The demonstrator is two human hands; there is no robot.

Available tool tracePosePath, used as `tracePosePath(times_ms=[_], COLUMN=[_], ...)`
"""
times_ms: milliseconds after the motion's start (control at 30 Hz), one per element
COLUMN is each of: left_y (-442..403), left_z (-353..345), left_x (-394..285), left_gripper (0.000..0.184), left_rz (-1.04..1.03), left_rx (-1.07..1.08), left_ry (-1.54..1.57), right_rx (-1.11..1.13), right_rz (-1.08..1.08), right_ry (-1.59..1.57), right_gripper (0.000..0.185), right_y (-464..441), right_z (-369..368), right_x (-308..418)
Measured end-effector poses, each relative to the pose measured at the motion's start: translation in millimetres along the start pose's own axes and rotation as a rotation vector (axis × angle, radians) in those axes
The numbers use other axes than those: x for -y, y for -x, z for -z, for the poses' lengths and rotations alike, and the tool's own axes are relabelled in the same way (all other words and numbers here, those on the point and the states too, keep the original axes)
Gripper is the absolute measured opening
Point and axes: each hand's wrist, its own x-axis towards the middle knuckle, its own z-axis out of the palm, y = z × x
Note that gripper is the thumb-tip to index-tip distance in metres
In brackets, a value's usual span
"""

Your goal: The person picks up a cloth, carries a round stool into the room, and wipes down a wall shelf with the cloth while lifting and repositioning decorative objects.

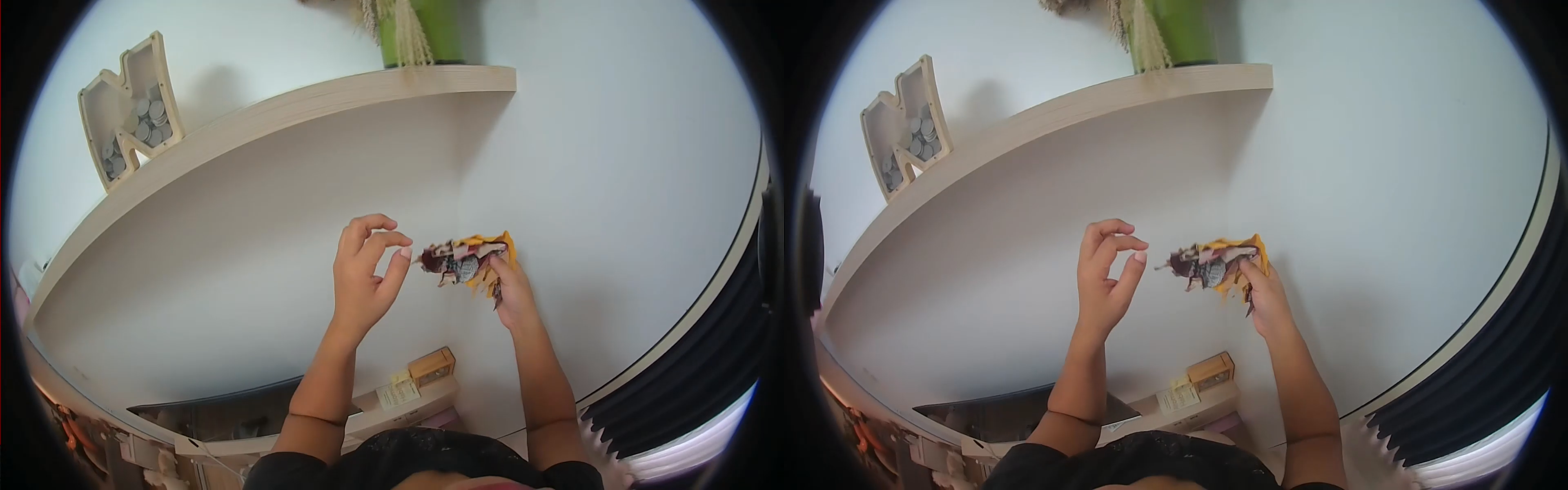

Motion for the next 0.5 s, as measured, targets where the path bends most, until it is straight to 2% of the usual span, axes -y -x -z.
tracePosePath(times_ms=[67,100,200,267,333,400,500], left_y=[-8.4,-15.8,-52.2,-95.3,-141.4,-180.7,-239.0], left_z=[7.6,11.7,29.8,51.6,61.4,65.7,50.3], left_x=[1.4,3.5,-3.8,-8.0,-12.3,-24.5,-7.8], left_gripper=[0.008,0.008,0.01,0.011,0.012,0.015,0.029], left_rz=[-0.005,0.001,-0.084,-0.248,-0.202,-0.033,0.063], left_rx=[-0.009,-0.023,-0.083,-0.145,-0.167,-0.092,-0.052], left_ry=[-0.006,-0.003,-0.014,-0.08,0.128,0.132,0.033], right_rx=[0.074,0.072,0.138,0.05,0.06,0.072,0.115], right_rz=[0.053,0.055,0.037,0.172,0.216,0.266,0.302], right_ry=[0.252,0.253,0.132,-0.087,-0.009,0.065,-0.012], right_gripper=[0.028,0.028,0.029,0.028,0.027,0.025,0.021], right_y=[-4.9,-10.2,-26.3,-28.2,-22.0,-30.3,-52.9], right_z=[5.9,4.1,-11.2,-39.0,-64.5,-71.5,-71.4], right_x=[-5.3,-2.1,22.7,52.7,71.9,81.0,100.5])
